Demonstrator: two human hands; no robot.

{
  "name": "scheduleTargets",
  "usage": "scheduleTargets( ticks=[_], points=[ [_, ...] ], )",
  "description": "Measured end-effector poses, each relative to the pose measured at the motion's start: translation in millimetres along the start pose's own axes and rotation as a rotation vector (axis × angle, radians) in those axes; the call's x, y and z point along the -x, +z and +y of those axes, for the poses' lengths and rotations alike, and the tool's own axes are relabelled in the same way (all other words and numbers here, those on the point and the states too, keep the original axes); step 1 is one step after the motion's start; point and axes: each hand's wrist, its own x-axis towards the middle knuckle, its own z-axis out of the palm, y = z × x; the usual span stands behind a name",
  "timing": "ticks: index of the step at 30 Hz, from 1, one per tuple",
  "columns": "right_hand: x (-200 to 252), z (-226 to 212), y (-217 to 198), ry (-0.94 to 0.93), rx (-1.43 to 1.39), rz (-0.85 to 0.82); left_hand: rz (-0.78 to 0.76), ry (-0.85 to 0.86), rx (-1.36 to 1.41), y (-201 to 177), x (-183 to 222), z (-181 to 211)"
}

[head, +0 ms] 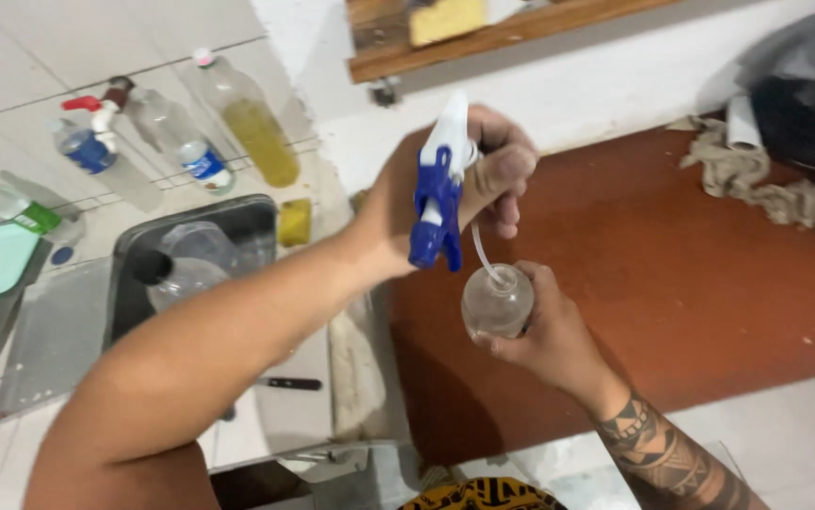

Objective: Filling a spray bottle with water and misting rows of shaped dough on a large bakery rack.

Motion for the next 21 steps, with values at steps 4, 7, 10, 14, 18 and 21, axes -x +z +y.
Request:
scheduleTargets(
  ticks=[4, 7, 10, 14, 18, 21],
  points=[
    [45, 26, -46, -0.098, 0.071, 0.047, 0.126, -0.068, -0.135, 71, 2, -57],
    [79, 36, -79, 0.045, 0.033, 0.046, 0.148, -0.101, -0.18, 116, 7, -105],
    [112, 58, -102, 0.047, 0.014, 0.093, 0.095, -0.174, -0.196, 160, 15, -118],
    [155, 66, -125, 0.114, 0.049, 0.145, 0.073, -0.295, -0.087, 216, 21, -108],
    [186, 39, -146, 0.115, 0.009, 0.223, 0.015, -0.253, -0.068, 248, 26, -118],
    [210, 50, -143, 0.181, 0.024, 0.299, -0.085, -0.121, -0.082, 258, 37, -158]
  ],
)
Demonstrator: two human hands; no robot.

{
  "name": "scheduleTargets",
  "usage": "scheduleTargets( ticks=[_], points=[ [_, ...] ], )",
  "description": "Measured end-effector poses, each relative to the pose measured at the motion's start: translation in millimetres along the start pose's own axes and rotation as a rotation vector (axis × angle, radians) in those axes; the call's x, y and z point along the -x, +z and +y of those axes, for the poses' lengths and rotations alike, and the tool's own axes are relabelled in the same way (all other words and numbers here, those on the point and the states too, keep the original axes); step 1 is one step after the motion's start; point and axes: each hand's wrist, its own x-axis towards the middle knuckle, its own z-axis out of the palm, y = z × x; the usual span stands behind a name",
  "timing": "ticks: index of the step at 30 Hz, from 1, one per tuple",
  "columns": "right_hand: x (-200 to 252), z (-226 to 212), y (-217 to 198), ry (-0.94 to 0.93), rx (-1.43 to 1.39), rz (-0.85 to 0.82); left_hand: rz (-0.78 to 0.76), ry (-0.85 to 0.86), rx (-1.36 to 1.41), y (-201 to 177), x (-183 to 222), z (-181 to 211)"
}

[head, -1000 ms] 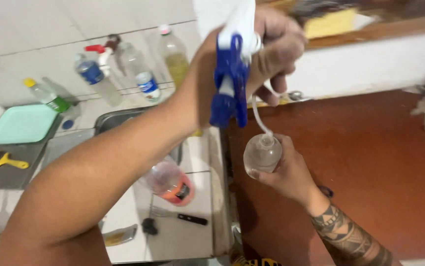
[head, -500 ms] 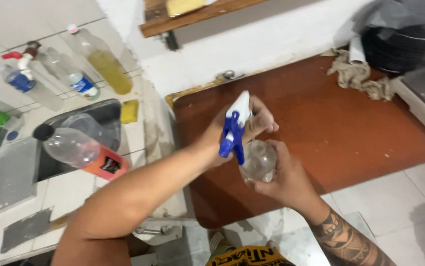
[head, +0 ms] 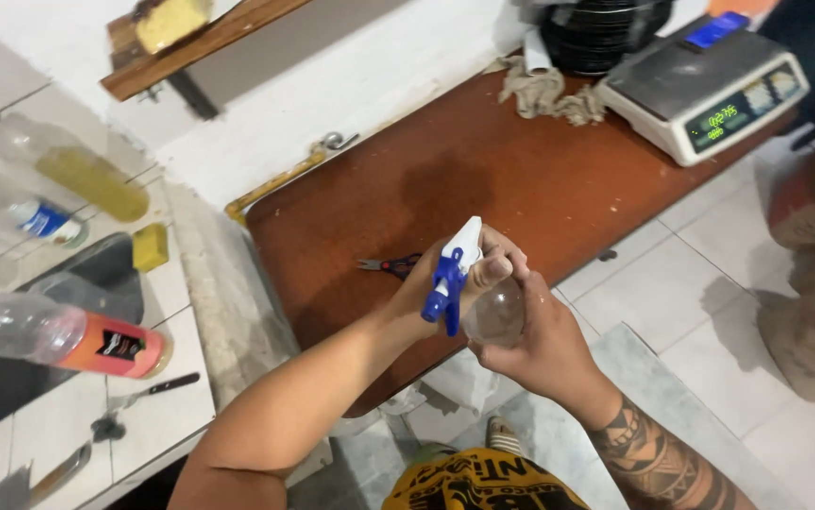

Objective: Filling a spray bottle with water and misting rows of shaped dough on a large bakery rack.

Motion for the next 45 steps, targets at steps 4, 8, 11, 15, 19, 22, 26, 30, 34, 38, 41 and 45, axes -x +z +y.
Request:
scheduleTargets(
  ticks=[4, 8, 11, 15, 19, 22, 26, 30, 34, 38, 41, 45],
  points=[
    [33, 26, 4, -0.017, 0.029, 0.162, -0.139, 0.098, 0.213, 21, 3, -24],
    [69, 31, -3, 0.186, -0.006, 0.229, -0.481, 0.187, 0.223, 26, 16, -22],
    [97, 23, -19, 0.267, -0.049, 0.292, -0.516, 0.163, 0.182, 39, 15, -17],
    [127, 20, -35, 0.141, -0.09, 0.423, -0.567, 0.013, 0.299, 69, 13, -22],
    [154, 36, -61, 0.152, -0.107, 0.491, -0.84, -0.03, 0.169, 100, 6, -36],
    [175, 75, -80, -0.018, 0.022, 0.469, -0.835, -0.027, -0.035, 130, -3, -71],
    [203, 97, -130, 0.044, -0.013, 0.475, -1.026, 0.216, 0.351, 205, -24, -25],
    [236, 138, -185, -0.002, -0.026, 0.489, -1.266, 0.162, 0.463, 281, -36, -15],
    [254, 128, -244, 0.0, 0.03, 0.558, -1.373, 0.038, 0.637, 353, -46, -36],
    [279, 129, -287, -0.096, -0.189, 0.526, -1.408, -0.068, 0.644, 415, -50, -42],
    [297, 162, -306, -0.013, -0.093, 0.589, -1.514, -0.144, 0.669, 460, -62, -53],
    [298, 155, -349, -0.052, -0.067, 0.634, -1.569, -0.034, 0.746, 527, -79, -59]
  ],
)
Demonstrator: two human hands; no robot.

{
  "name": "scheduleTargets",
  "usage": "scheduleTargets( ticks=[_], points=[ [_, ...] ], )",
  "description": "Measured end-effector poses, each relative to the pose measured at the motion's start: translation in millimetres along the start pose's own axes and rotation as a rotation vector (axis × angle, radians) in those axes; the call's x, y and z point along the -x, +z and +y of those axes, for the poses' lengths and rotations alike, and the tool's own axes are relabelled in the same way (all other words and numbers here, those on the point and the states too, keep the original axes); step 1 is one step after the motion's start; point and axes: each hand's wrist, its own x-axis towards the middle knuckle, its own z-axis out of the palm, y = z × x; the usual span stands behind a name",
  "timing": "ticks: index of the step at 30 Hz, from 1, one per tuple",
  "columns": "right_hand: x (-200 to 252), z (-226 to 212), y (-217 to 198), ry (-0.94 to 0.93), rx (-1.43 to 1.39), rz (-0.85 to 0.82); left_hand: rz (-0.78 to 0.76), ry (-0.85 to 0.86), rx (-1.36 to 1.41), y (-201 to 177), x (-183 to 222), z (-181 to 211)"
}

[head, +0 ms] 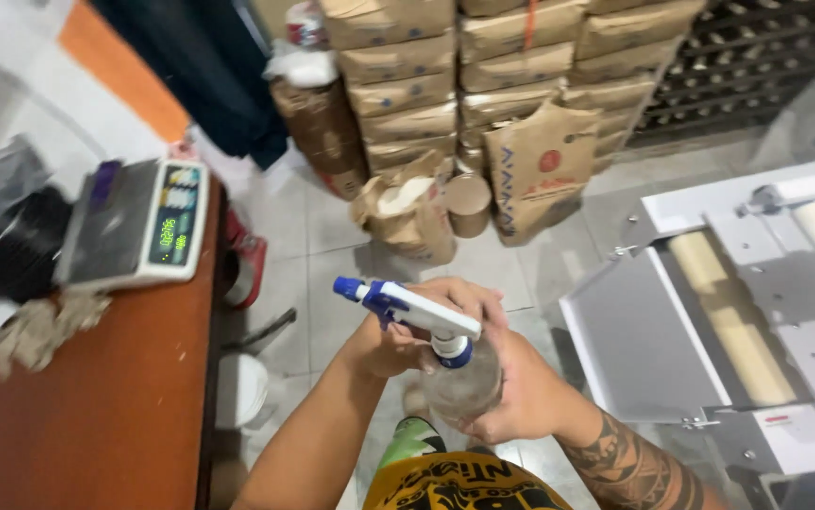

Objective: Filling a spray bottle with water and misting rows of shaped dough on a large bakery rack.

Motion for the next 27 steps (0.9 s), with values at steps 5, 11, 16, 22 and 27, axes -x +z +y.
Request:
scheduleTargets(
  ticks=[5, 11, 16, 22, 27],
  points=[
    [-19, 55, -43, 0.061, 0.056, 0.06, -0.226, 0.071, -0.027, -66, -60, -37],
    [-91, 89, -94, -0.007, 0.146, 0.118, -0.365, 0.157, 0.137, -146, -147, -55],
    [-121, 140, -124, -0.176, -0.121, 0.216, -0.637, -0.006, 0.443, -206, -213, -79],
    [-121, 193, -194, 0.17, 0.231, 0.596, 0.076, 0.206, 0.121, -246, -281, -97],
    [-143, 235, -250, 0.61, 0.575, 0.975, 0.339, 0.345, -0.627, -234, -333, -129]
  ],
)
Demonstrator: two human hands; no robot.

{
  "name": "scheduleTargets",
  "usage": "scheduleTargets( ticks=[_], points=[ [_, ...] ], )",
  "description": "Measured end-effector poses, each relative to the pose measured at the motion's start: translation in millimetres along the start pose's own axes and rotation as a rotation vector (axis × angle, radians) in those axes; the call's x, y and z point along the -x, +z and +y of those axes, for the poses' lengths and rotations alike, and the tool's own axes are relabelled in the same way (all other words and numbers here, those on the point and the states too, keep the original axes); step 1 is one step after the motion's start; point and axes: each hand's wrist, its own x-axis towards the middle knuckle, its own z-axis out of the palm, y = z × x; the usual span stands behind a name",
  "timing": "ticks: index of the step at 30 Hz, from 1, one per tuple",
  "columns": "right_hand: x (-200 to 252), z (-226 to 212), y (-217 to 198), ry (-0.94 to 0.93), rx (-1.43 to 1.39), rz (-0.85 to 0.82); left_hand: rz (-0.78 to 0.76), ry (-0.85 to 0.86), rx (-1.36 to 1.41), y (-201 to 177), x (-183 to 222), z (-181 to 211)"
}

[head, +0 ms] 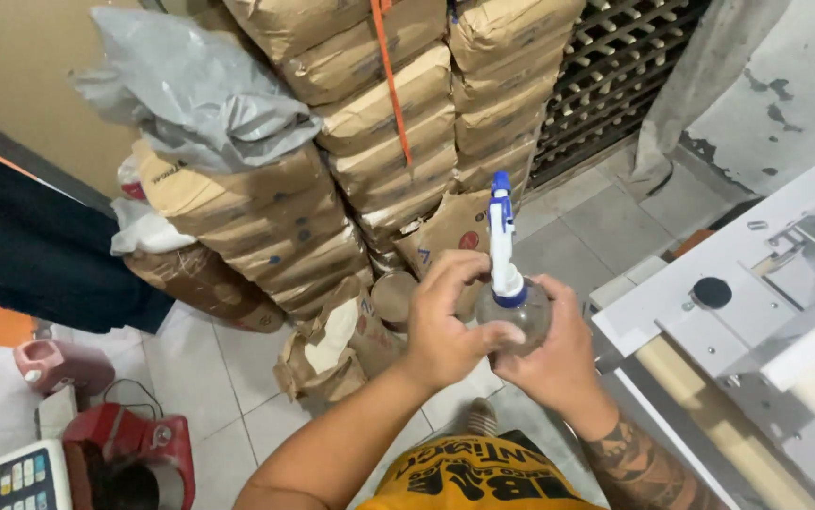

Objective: Filling a spray bottle with water and misting rows of shaped dough on a large bakery rack.

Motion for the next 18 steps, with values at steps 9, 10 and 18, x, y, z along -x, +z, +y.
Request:
scheduleTargets(
  ticks=[9, 10, 18],
  points=[
    [-108, 43, 10, -0.092, -0.095, -0.034, -0.335, -0.079, 0.284, 21, -91, -82],
    [-119, 51, 12, -0.091, -0.092, -0.022, -0.343, -0.073, 0.291, 23, -91, -106],
    [-225, 39, 4, -0.272, -0.982, -0.78, -0.722, -0.102, 0.395, 29, -176, -164]
  ],
)
